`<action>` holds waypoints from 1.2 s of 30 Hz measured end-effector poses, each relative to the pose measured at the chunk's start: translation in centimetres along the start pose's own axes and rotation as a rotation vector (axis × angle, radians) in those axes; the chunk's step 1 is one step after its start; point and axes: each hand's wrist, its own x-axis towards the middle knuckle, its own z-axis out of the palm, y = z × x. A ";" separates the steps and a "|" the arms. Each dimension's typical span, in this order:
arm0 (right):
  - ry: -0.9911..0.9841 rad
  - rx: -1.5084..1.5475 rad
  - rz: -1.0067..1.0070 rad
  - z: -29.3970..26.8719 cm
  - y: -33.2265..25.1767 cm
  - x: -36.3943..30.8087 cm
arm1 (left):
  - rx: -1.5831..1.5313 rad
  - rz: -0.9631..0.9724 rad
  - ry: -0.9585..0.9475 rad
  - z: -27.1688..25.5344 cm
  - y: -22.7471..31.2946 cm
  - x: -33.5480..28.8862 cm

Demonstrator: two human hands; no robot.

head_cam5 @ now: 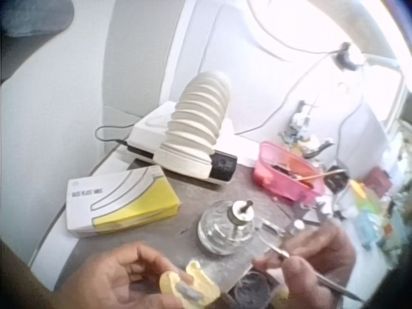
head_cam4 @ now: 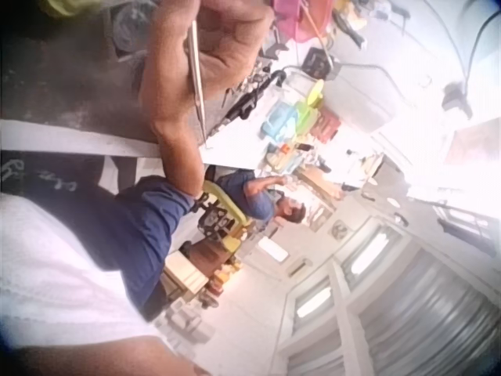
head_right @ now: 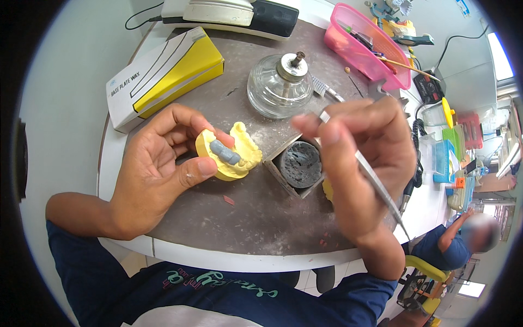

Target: The person uses a metal dental instrument to shape and smooth a grey wax material on a yellow dental cast. They repeatedly scoop small amounts of wax from a container and apply it to the cast, refining the contours of the wax structure.

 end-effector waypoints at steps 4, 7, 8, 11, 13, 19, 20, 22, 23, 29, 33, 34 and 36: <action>0.135 -0.117 0.020 -0.4 0.1 1.9 | 0.043 0.025 0.008 -0.1 -0.1 -0.2; 0.154 -0.110 0.068 -0.2 0.3 2.4 | 0.057 0.030 0.017 -0.1 0.0 -0.1; 0.151 -0.110 0.081 -0.1 0.3 2.5 | 0.057 0.030 0.021 -0.1 0.0 -0.1; 0.134 -0.123 0.096 -0.2 0.3 2.5 | 0.034 0.040 0.029 -0.1 -0.1 -0.1; 0.138 -0.125 0.117 -0.1 0.1 2.6 | 0.027 0.040 0.021 -0.2 -0.1 -0.1; 0.136 -0.114 0.143 0.0 0.3 2.4 | 0.039 0.052 0.013 -0.3 -0.3 0.0; 0.139 -0.115 0.145 0.0 0.3 2.4 | 0.042 0.057 0.010 -0.3 -0.3 0.0; 0.134 -0.111 0.147 -0.1 0.3 2.4 | 0.049 0.058 0.012 -0.3 -0.3 0.0; 0.131 -0.109 0.148 -0.1 0.3 2.4 | 0.053 0.058 0.014 -0.3 -0.3 0.0; 0.029 -0.082 0.125 1.2 -1.4 0.2 | 0.020 0.042 0.007 -0.3 -0.3 0.0; -0.202 0.047 0.161 1.7 -1.3 -0.8 | -0.033 0.040 -0.005 -0.2 -0.3 0.0; -0.219 0.041 0.170 1.7 -1.3 -0.8 | -0.020 0.053 -0.004 -0.3 -0.5 0.0; -0.253 0.026 0.188 1.7 -1.2 -0.9 | 0.004 0.074 -0.005 -0.4 -0.8 0.2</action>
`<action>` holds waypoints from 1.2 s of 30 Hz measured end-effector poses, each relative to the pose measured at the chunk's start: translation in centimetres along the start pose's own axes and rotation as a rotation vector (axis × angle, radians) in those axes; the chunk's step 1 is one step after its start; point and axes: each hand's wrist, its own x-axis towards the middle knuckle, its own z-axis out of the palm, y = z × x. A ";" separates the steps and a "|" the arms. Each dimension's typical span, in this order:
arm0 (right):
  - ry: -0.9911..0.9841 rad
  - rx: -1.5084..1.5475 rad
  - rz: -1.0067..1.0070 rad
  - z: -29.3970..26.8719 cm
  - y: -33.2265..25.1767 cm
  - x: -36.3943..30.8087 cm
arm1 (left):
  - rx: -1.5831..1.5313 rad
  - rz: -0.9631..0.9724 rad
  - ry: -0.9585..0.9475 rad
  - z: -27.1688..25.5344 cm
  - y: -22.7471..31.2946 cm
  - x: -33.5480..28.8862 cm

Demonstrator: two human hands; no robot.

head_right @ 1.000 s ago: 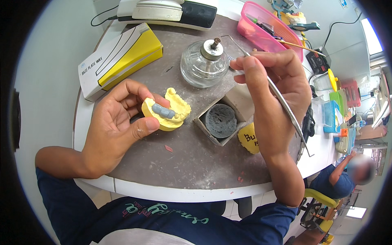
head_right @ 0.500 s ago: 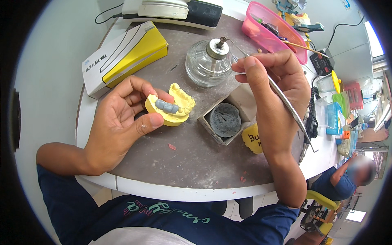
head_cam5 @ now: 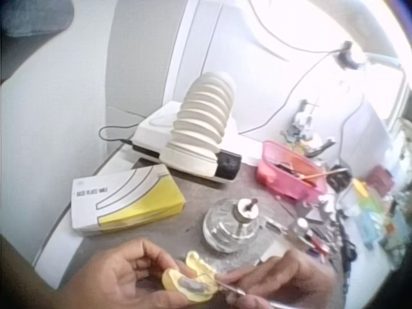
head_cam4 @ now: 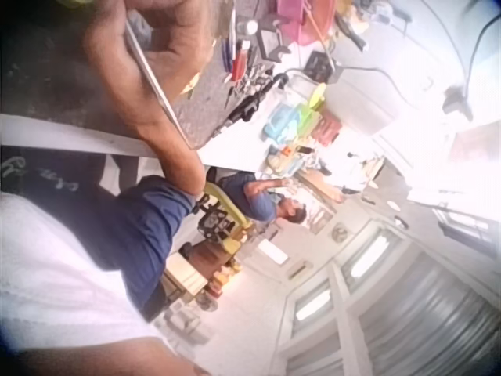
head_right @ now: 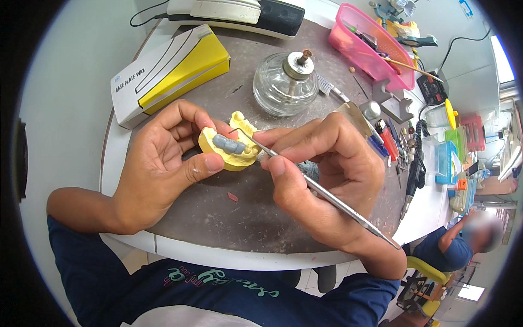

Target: The person uses a metal dental instrument to shape and smooth a grey wax material on a yellow dental cast. They repeatedly scoop small amounts of wax from a container and apply it to the cast, refining the contours of the wax structure.

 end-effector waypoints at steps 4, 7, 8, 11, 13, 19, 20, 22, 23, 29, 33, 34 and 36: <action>-0.005 -0.010 -0.016 0.0 0.2 0.1 | 0.028 0.028 -0.004 -0.1 -0.3 0.1; -0.026 -0.016 -0.040 -0.1 0.3 0.1 | 0.035 0.029 -0.002 -0.1 -0.3 0.1; -0.027 -0.024 -0.040 -0.1 0.3 0.1 | 0.038 0.027 0.000 -0.1 -0.3 0.1; -0.034 -0.041 -0.037 -0.2 0.3 0.0 | -0.027 -0.008 0.009 0.1 -0.1 0.1; -0.036 -0.045 -0.033 -0.2 0.4 0.0 | -0.038 -0.020 0.011 0.2 0.0 0.1; -0.043 -0.067 -0.018 -0.2 0.3 0.0 | -0.048 -0.033 0.015 0.2 0.0 0.0; -0.045 -0.072 -0.022 -0.3 0.3 0.0 | -0.044 -0.035 0.014 0.2 -0.1 0.0; -0.049 -0.075 -0.027 -0.3 0.4 0.0 | -0.019 -0.023 0.009 0.1 -0.2 0.1; -0.049 -0.073 -0.028 -0.3 0.4 0.0 | -0.005 -0.018 0.007 0.1 -0.2 0.1; -0.047 -0.062 -0.025 -0.3 0.6 -0.1 | -0.011 -0.019 0.006 0.1 -0.2 0.2; -0.050 -0.063 -0.046 -0.4 0.7 0.0 | 0.004 -0.026 0.006 0.1 -0.2 0.2; -0.051 -0.063 -0.050 -0.4 0.7 0.0 | 0.005 -0.028 0.005 0.1 -0.2 0.2; -0.048 -0.059 -0.052 -0.4 0.8 -0.1 | 0.006 -0.030 0.004 0.1 -0.2 0.2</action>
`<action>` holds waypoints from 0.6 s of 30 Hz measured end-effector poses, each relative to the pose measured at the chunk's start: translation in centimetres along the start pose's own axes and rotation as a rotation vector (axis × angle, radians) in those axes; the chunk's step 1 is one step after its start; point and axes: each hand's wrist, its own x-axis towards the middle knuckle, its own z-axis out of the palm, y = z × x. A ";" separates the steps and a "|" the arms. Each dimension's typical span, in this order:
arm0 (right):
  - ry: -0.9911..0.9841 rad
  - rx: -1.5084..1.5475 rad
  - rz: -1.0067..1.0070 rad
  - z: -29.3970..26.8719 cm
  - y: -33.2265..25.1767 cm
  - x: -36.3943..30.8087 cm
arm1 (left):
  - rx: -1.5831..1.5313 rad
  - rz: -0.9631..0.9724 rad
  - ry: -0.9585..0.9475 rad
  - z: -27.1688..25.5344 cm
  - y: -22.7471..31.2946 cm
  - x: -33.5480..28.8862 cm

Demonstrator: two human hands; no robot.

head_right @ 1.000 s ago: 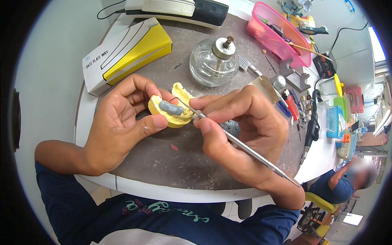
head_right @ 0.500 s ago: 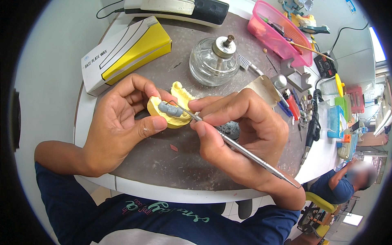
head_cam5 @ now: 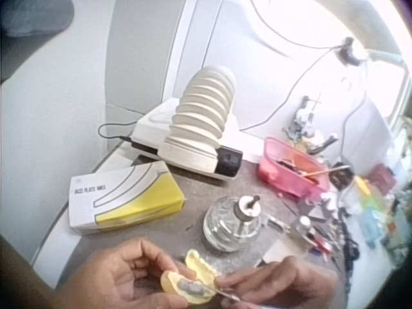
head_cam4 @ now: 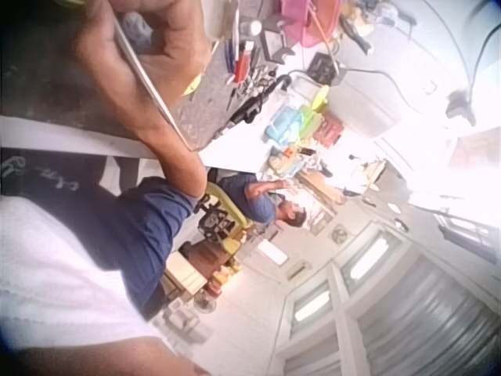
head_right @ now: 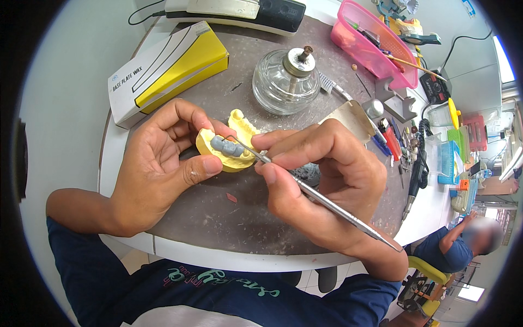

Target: The person uses a metal dental instrument to shape and smooth a grey wax material on a yellow dental cast. They repeatedly scoop small amounts of wax from a container and apply it to the cast, refining the contours of the wax structure.

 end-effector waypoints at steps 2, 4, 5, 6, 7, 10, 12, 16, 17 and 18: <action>0.004 0.005 0.001 0.0 0.0 0.0 | 0.001 0.001 0.001 0.0 -0.1 0.0; 0.005 0.009 0.000 0.1 0.0 0.0 | 0.001 0.005 0.001 -0.1 -0.1 -0.1; 0.004 0.009 -0.001 0.0 0.1 0.0 | 0.000 0.007 0.001 -0.1 -0.1 0.0; 0.004 0.011 -0.001 0.0 0.1 0.0 | 0.007 0.010 0.000 -0.1 -0.1 0.0; 0.004 0.013 -0.001 0.0 0.1 -0.1 | 0.014 0.013 -0.002 -0.1 -0.2 0.0; 0.011 0.029 0.009 0.0 0.0 -0.1 | 0.026 0.003 -0.002 -0.1 -0.1 -0.1; 0.028 0.043 0.026 0.0 -0.1 -0.2 | 0.019 -0.012 0.003 0.0 0.1 -0.1; 0.097 0.073 0.048 0.0 -0.2 -0.3 | -0.013 -0.053 0.007 0.2 0.7 -0.1; 0.126 0.081 0.046 -0.1 -0.3 -0.3 | -0.020 -0.065 0.003 0.2 0.8 -0.1; 0.156 0.089 0.045 -0.1 -0.3 -0.2 | -0.025 -0.078 0.003 0.2 1.0 -0.1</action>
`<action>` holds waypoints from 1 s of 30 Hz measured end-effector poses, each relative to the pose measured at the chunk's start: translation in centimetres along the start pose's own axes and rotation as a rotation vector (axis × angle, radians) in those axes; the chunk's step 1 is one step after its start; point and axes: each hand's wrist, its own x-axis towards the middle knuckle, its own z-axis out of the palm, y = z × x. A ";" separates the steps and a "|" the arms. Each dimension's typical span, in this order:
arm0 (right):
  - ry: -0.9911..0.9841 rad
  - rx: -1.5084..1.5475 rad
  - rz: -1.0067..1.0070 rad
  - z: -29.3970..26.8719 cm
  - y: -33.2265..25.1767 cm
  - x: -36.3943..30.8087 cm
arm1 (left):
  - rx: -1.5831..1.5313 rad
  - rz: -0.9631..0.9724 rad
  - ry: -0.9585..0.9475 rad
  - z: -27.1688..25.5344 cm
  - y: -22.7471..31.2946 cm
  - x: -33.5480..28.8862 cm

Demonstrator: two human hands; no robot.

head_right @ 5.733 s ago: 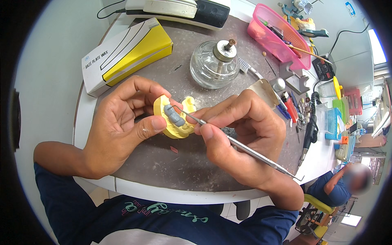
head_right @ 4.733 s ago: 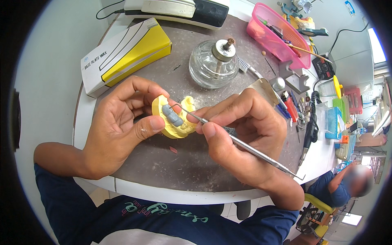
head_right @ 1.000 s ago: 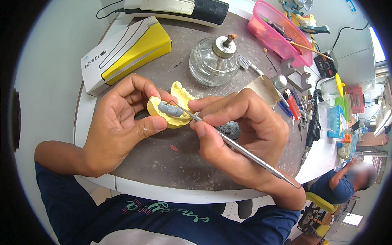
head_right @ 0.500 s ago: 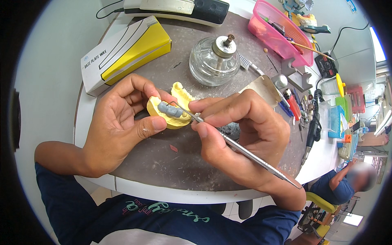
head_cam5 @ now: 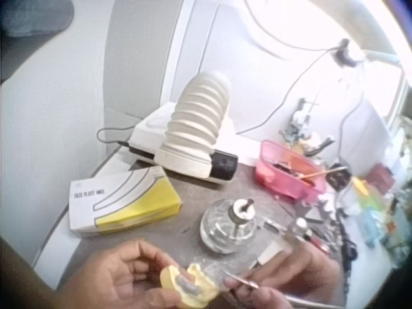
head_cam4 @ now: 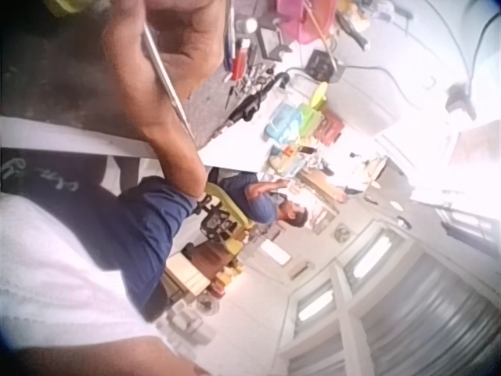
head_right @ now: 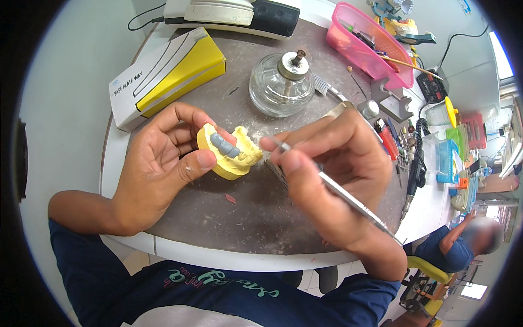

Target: The person uses a metal dental instrument to shape and smooth a grey wax material on a yellow dental cast. They repeatedly scoop small amounts of wax from a container and apply it to the cast, refining the contours of the wax structure.

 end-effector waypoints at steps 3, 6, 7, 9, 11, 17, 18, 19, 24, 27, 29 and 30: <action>0.199 -0.043 -0.070 -1.1 0.3 1.1 | 0.005 -0.004 -0.006 0.1 0.2 -0.1; 0.276 -0.146 -0.092 -2.8 0.3 2.8 | 0.035 0.054 -0.014 0.2 0.0 -0.4; 0.293 -0.150 -0.077 -3.0 0.2 3.2 | 0.031 0.067 -0.017 0.3 0.1 -0.6; 0.330 -0.157 -0.042 -3.2 0.3 3.7 | 0.036 0.088 -0.025 0.3 0.3 -0.5; 0.297 -0.128 -0.063 -3.2 0.4 3.8 | 0.055 0.108 -0.030 0.2 0.4 -0.5; 0.270 -0.128 -0.059 -3.0 0.4 4.1 | 0.088 0.151 -0.016 0.2 0.8 -0.4; 0.271 -0.136 -0.059 -3.0 0.4 4.1 | 0.080 0.162 -0.015 0.1 0.7 -0.3; 0.273 -0.140 -0.057 -3.0 0.4 4.1 | 0.072 0.173 -0.014 0.0 0.3 -0.2; 0.276 -0.148 -0.035 -2.6 0.3 4.2 | -0.041 0.110 -0.011 0.0 0.6 -0.2; 0.275 -0.149 -0.031 -2.5 0.3 4.1 | -0.071 0.084 -0.024 -0.1 0.6 -0.3; 0.267 -0.146 -0.033 -2.6 0.3 4.1 | -0.059 0.081 -0.028 -0.1 0.6 -0.3; 0.264 -0.146 -0.034 -2.6 0.3 4.1 | -0.052 0.091 -0.034 -0.1 0.6 -0.3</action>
